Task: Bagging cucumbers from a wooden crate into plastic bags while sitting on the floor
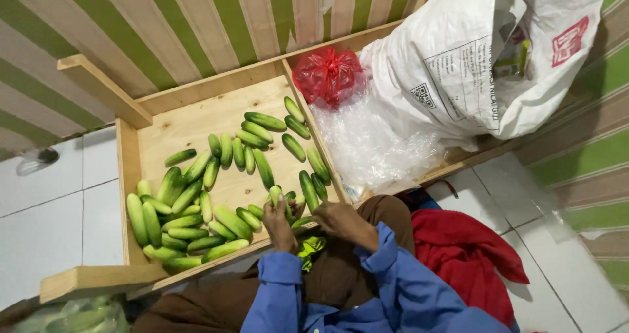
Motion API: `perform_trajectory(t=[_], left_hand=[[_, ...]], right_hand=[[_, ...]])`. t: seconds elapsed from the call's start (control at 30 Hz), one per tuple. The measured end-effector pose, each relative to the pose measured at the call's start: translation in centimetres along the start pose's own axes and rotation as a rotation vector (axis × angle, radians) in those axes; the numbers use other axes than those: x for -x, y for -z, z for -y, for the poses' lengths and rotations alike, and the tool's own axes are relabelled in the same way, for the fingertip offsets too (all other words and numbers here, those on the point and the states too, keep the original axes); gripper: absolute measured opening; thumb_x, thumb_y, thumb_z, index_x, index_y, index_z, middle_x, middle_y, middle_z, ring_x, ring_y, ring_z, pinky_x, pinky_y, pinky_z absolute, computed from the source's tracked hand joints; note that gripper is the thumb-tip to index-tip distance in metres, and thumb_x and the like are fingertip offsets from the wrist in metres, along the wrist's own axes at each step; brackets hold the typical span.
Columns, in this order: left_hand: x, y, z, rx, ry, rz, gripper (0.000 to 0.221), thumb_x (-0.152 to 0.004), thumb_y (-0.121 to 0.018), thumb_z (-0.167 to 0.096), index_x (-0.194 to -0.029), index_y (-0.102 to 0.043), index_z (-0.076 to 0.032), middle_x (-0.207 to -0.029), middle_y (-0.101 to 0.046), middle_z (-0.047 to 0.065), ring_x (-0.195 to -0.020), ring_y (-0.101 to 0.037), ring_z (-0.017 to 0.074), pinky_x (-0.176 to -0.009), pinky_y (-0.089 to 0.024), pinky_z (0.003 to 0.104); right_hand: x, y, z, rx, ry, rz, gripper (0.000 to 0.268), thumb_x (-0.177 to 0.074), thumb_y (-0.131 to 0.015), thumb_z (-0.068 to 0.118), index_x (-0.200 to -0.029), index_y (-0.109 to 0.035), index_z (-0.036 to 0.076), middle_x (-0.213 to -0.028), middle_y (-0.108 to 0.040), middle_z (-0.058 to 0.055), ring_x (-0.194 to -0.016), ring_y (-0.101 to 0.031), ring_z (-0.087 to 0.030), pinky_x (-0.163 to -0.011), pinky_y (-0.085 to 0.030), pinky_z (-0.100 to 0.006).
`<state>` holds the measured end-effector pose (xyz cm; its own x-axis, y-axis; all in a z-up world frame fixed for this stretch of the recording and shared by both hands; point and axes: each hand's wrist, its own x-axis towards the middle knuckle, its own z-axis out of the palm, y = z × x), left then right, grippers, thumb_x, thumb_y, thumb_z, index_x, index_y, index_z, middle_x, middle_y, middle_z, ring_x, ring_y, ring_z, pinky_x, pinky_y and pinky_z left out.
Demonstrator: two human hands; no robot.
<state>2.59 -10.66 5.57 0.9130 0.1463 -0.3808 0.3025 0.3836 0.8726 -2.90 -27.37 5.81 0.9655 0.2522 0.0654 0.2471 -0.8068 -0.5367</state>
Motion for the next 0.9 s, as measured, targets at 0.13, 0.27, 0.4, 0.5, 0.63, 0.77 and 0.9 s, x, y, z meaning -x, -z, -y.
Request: perform_trajectory(t=[0.13,0.27,0.4,0.5,0.63,0.77,0.9], left_hand=[[0.9,-5.1,0.3,0.028,0.12,0.106,0.034,-0.094,-0.075,-0.031,-0.111,-0.056,-0.009,-0.088,-0.073,0.014,-0.067,-0.073,0.0236,-0.061,-0.064,0.034],[-0.9,-9.0,3.7,0.07,0.234,0.223,0.038,-0.091,-0.078,-0.025,-0.114,-0.055,-0.005,-0.096,-0.073,0.017,-0.068,-0.075,0.029,-0.062,-0.067,0.042],[-2.7,-11.3,7.3,0.053,0.317,0.3,0.044,-0.089,-0.082,-0.029,-0.113,-0.054,-0.006,-0.109,-0.073,0.019,-0.076,-0.078,0.033,-0.067,-0.068,0.044],[-3.1,-12.7,8.4,0.019,0.336,0.335,0.047,-0.091,-0.079,-0.03,-0.118,-0.054,-0.001,-0.111,-0.071,0.018,-0.079,-0.078,0.0326,-0.069,-0.068,0.043],[-4.3,-13.1,11.1,0.005,0.373,0.341,0.048,-0.091,-0.08,-0.027,-0.121,-0.055,0.001,-0.112,-0.07,0.019,-0.081,-0.078,0.0351,-0.071,-0.067,0.046],[-4.9,-12.8,12.9,-0.01,0.384,0.346,0.047,-0.092,-0.079,-0.03,-0.121,-0.057,-0.001,-0.113,-0.068,0.018,-0.086,-0.077,0.0354,-0.075,-0.067,0.046],[-4.3,-12.9,12.1,0.114,0.417,0.334,0.04,-0.093,-0.076,-0.03,-0.118,-0.058,-0.005,-0.116,-0.066,0.015,-0.1,-0.074,0.034,-0.087,-0.064,0.046]], right_hand=[[-2.9,3.4,-9.5,0.274,-0.253,-0.156,0.021,-0.097,-0.059,0.033,-0.112,-0.069,0.023,-0.11,-0.07,-0.008,-0.097,-0.074,-0.033,-0.076,-0.06,-0.046],[-4.3,7.5,-12.2,0.438,-0.617,-0.149,0.067,-0.08,-0.072,0.006,-0.142,-0.05,0.015,-0.152,-0.042,-0.024,-0.144,-0.037,-0.045,-0.107,-0.031,-0.065],[-5.1,3.5,-20.3,0.441,-0.872,-0.024,0.066,-0.083,-0.074,0.01,-0.145,-0.051,0.018,-0.159,-0.037,-0.025,-0.148,-0.028,-0.048,-0.11,-0.017,-0.078],[-4.3,1.3,-23.1,0.474,-0.847,-0.106,0.019,-0.089,-0.062,0.013,-0.103,-0.072,0.019,-0.105,-0.069,-0.012,-0.111,-0.063,-0.037,-0.1,-0.033,-0.07],[-4.4,3.1,-21.4,0.457,-0.822,-0.216,0.02,-0.088,-0.058,0.009,-0.089,-0.076,0.018,-0.09,-0.072,-0.008,-0.097,-0.069,-0.031,-0.095,-0.041,-0.06],[-4.3,3.9,-19.4,0.603,-0.727,-0.38,0.015,-0.086,-0.064,0.009,-0.099,-0.069,0.016,-0.093,-0.07,-0.007,-0.104,-0.066,-0.028,-0.108,-0.029,-0.064],[-3.9,4.7,-17.7,0.654,-0.543,-0.658,0.021,-0.082,-0.066,0.0,-0.099,-0.06,0.012,-0.09,-0.067,-0.007,-0.093,-0.068,-0.027,-0.097,-0.045,-0.051]])
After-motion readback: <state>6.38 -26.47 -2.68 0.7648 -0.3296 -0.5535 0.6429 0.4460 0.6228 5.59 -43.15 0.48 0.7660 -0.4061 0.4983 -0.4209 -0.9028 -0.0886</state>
